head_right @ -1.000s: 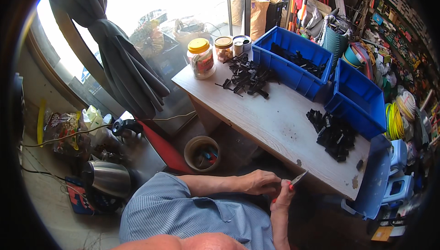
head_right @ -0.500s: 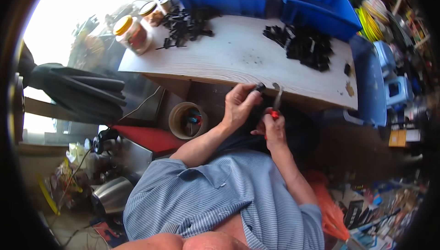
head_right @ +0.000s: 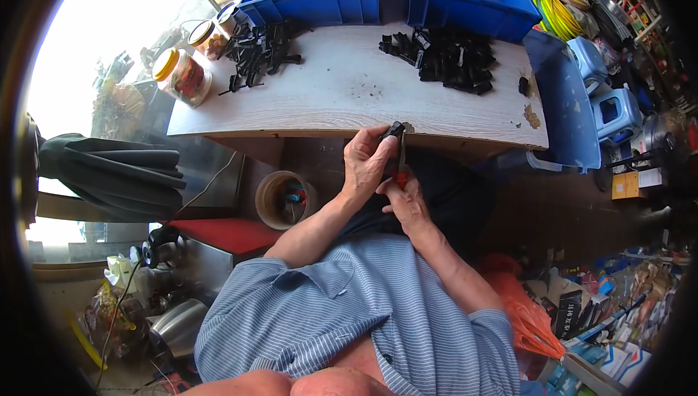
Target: Assembling and snipping small black plastic parts at a workbench.
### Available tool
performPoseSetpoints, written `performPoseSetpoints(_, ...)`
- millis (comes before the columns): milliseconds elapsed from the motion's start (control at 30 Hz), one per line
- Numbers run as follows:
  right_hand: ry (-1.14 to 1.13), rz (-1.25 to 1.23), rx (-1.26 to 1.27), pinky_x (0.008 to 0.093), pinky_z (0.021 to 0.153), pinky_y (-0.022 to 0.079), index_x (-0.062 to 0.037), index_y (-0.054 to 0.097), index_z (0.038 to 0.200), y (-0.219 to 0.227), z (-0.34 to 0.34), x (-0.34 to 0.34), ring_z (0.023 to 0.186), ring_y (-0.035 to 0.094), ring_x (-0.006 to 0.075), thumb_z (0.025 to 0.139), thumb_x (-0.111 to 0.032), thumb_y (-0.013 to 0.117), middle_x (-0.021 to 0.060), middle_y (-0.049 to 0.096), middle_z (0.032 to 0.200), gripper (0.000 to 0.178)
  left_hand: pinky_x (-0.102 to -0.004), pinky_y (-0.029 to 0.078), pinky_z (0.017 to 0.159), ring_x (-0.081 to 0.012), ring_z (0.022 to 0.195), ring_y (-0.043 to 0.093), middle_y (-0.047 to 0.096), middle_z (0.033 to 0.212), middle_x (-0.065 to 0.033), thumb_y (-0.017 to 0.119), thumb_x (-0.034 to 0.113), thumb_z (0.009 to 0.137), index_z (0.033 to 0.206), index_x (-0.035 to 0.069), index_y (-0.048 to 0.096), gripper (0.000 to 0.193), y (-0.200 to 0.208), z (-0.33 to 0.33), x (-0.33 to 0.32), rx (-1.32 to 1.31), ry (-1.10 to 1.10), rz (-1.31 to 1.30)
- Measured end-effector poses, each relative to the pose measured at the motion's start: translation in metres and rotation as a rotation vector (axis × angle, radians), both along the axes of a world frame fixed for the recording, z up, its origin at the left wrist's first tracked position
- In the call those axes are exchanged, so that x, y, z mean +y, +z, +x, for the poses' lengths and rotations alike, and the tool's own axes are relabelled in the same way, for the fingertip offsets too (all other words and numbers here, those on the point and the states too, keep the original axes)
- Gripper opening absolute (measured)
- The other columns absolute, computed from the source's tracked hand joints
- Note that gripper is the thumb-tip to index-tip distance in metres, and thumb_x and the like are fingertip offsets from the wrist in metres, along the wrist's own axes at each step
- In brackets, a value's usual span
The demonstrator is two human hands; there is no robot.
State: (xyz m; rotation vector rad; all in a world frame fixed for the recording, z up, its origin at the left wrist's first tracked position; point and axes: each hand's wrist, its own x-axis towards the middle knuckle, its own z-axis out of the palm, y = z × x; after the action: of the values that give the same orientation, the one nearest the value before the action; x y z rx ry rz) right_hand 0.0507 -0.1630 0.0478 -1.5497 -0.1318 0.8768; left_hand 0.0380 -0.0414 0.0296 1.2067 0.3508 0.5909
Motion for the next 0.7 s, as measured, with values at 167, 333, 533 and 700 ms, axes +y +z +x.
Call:
performPoseSetpoints(167,0.017,-0.044,-0.055,0.0311,0.062,0.055,-0.0036,0.049,0.119,-0.001,0.001,-0.001,0.086,0.063,0.0151,0.088,-0.03,0.055,0.0054,0.065,0.087,0.041,-0.02,0.049,0.069,-0.0035,0.077,0.057,0.066,0.089,-0.0007,0.066,0.008,0.096,0.116,-0.003,0.061,0.023,-0.003,0.003,-0.001,0.007,-0.021,-0.006)
performPoseSetpoints(333,0.014,-0.049,-0.043,0.0301,0.061,0.054,-0.0038,0.049,0.118,-0.008,0.0,-0.002,0.084,0.063,0.015,0.088,-0.03,0.052,0.0056,0.064,0.087,0.04,-0.0194,0.048,0.071,-0.0031,0.079,0.056,0.066,0.09,0.0,0.066,0.007,0.095,0.114,-0.003,0.061,0.022,-0.003,0.004,-0.004,-0.022,-0.027,-0.002)
performPoseSetpoints(533,0.05,-0.038,-0.052,0.0324,0.064,0.058,-0.0043,0.048,0.126,-0.011,0.002,-0.005,0.088,0.063,0.0169,0.089,-0.032,0.055,0.0078,0.06,0.098,0.047,-0.0195,0.049,0.072,-0.0033,0.081,0.057,0.066,0.092,-0.0013,0.066,0.007,0.096,0.114,-0.003,0.061,0.021,-0.004,0.001,-0.007,-0.019,0.001,-0.019)
performPoseSetpoints(700,0.064,-0.025,-0.043,0.0339,0.066,0.061,-0.0036,0.045,0.135,-0.012,0.0,-0.005,0.089,0.063,0.0179,0.09,-0.034,0.057,0.0104,0.057,0.108,0.056,-0.0198,0.049,0.072,-0.0034,0.08,0.058,0.067,0.092,-0.001,0.066,0.007,0.096,0.114,-0.002,0.061,0.021,-0.006,-0.001,-0.009,-0.032,0.013,-0.054)
